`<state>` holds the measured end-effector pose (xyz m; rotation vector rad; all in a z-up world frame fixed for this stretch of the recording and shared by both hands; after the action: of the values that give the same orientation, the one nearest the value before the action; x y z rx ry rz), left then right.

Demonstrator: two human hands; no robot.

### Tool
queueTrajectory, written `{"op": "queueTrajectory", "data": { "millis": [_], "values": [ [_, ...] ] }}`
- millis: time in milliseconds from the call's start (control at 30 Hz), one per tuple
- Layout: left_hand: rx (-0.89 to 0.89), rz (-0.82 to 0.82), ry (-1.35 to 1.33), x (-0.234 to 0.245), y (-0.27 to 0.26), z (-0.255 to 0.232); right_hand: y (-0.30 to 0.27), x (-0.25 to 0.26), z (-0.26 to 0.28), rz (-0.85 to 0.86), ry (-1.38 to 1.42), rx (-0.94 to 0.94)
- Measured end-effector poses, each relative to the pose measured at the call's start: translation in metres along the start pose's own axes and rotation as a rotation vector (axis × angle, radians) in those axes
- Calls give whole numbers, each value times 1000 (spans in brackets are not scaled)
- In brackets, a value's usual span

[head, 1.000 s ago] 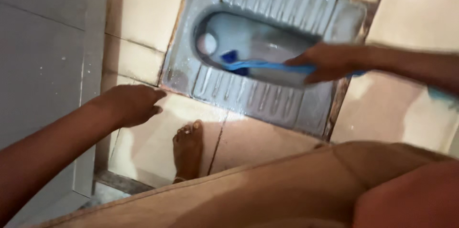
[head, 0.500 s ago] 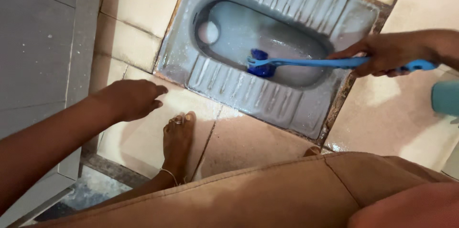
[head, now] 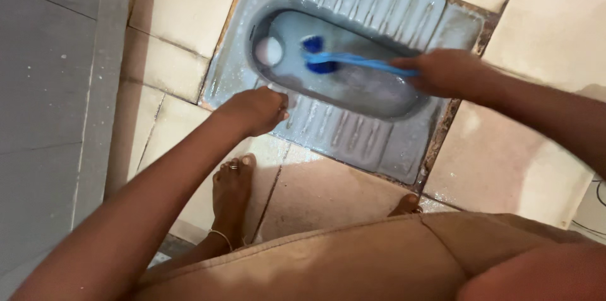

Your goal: The person scrubs an Indian-style squat toilet with a blue brush and pours water over it using a blue mug scooped from a bucket.

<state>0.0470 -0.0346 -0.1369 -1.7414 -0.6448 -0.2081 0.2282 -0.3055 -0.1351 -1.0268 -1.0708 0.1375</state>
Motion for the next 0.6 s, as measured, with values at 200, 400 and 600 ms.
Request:
{"op": "queueTrajectory", "data": {
  "millis": [200,400,600],
  "values": [
    [5,127,-57,-39,38,30,-67,-34,9,338,266,-54],
    [-107,16,-102,-31,49,12,8,-22,64,120,-41,42],
    [-169,61,-213,-9,57,14,53,-28,51,230,162,157]
  ]
}}
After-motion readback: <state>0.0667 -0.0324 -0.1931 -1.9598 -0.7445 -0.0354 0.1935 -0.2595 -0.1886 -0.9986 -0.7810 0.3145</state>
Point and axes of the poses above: each hand's wrist, its own y-axis towards the middle knuckle, its own x-axis out of the back of the hand, z = x × y, the point moved 6 cm from there along y, towards the middle knuckle, and after that the axes turned 11 degrees about z, right-handed, at the moved point
